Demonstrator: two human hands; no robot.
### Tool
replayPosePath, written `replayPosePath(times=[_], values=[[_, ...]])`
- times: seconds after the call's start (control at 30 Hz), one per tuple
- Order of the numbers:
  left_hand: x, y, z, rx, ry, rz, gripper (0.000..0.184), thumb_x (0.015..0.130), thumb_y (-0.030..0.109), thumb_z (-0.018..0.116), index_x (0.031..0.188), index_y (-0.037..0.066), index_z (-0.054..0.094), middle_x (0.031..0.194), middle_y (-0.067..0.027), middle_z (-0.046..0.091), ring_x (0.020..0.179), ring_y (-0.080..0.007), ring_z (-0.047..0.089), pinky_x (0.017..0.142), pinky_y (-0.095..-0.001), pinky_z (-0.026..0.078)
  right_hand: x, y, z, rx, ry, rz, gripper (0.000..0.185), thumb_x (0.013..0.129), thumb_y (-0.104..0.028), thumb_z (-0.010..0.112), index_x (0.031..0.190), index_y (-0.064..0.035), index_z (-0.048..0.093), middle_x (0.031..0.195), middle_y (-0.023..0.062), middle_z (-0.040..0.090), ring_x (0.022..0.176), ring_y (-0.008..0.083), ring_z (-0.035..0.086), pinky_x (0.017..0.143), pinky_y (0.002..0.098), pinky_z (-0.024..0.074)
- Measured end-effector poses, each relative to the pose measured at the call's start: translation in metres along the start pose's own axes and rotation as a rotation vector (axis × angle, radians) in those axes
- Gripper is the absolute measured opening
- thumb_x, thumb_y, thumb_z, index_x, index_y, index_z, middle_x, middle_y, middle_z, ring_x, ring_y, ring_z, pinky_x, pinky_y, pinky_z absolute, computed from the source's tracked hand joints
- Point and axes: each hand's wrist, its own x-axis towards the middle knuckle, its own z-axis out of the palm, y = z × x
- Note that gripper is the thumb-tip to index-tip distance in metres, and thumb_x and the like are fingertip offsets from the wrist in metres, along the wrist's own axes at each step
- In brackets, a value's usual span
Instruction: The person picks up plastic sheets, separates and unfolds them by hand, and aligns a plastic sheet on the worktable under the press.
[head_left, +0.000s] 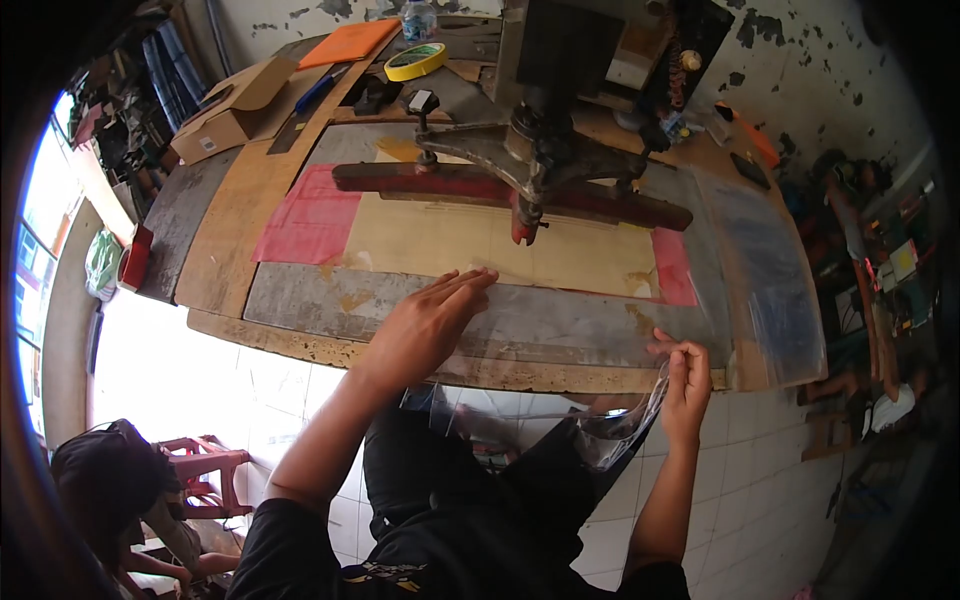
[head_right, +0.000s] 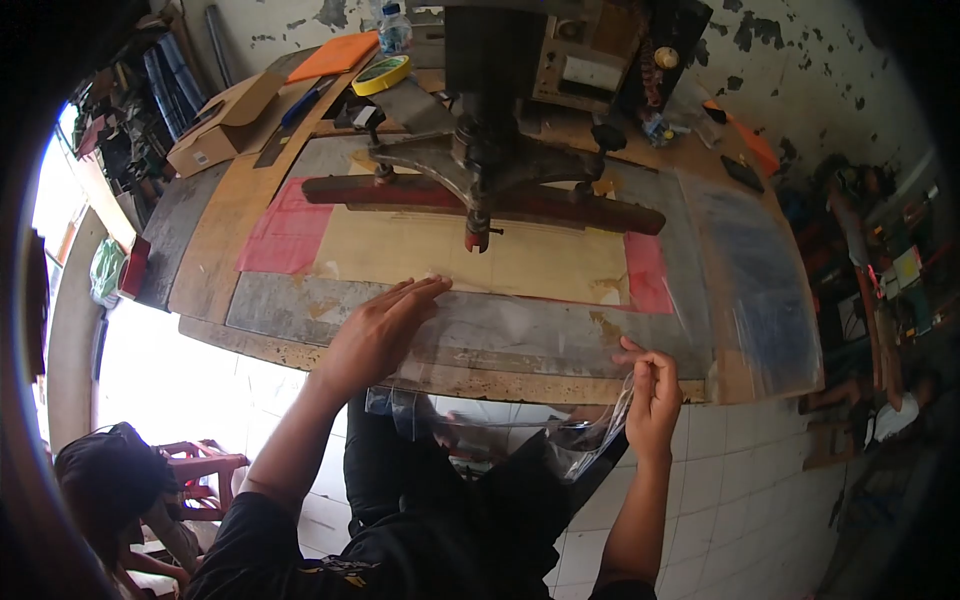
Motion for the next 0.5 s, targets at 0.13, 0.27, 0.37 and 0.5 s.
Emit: replayPosePath(times=[0.13, 0.27, 0.37, 0.5], values=[[0.015, -0.009, 0.002, -0.002, -0.055, 0.013, 0.029, 0.1, 0.002, 0.063, 0.129, 0.0, 0.065, 0.144, -0.0184, 0.067, 0.135, -0.0385, 0.063, 0.111, -0.0478, 0.054, 0.003, 0.003, 0.002, -0.02, 0.017, -0.003, 0.016, 0.116, -0.012, 0.048, 0.117, 0.001, 0.056, 0.108, 0.0174, 0.077, 0.128, 0.03, 0.07, 0.107, 0.0394, 0.0507], [0.023, -0.016, -0.003, 0.057, -0.12, 0.104, 0.016, 0.1, 0.003, 0.064, 0.116, 0.001, 0.066, 0.144, -0.0175, 0.067, 0.137, -0.0374, 0.061, 0.113, -0.0482, 0.053, 0.005, -0.001, 0.001, -0.058, 0.004, 0.017, 0.018, 0.117, -0.017, 0.047, 0.116, 0.0, 0.055, 0.108, 0.017, 0.076, 0.126, 0.0303, 0.07, 0.109, 0.0399, 0.049], [0.021, -0.017, -0.005, 0.086, -0.102, 0.158, 0.006, 0.099, 0.004, 0.065, 0.105, 0.002, 0.064, 0.144, -0.0164, 0.068, 0.138, -0.0356, 0.062, 0.116, -0.0504, 0.052, 0.005, 0.005, -0.002, -0.044, 0.001, 0.048, 0.02, 0.117, -0.018, 0.047, 0.116, -0.0004, 0.055, 0.108, 0.0171, 0.076, 0.121, 0.0287, 0.072, 0.108, 0.0388, 0.0494], [-0.005, 0.023, -0.02, 0.156, -0.069, 0.158, 0.009, 0.097, 0.006, 0.069, 0.104, 0.006, 0.063, 0.144, -0.0142, 0.068, 0.138, -0.0321, 0.063, 0.117, -0.0534, 0.051, 0.0, 0.002, -0.013, 0.047, -0.023, 0.062, 0.019, 0.117, -0.018, 0.049, 0.115, -0.0003, 0.054, 0.109, 0.0186, 0.077, 0.114, 0.0257, 0.074, 0.104, 0.0367, 0.0516]])
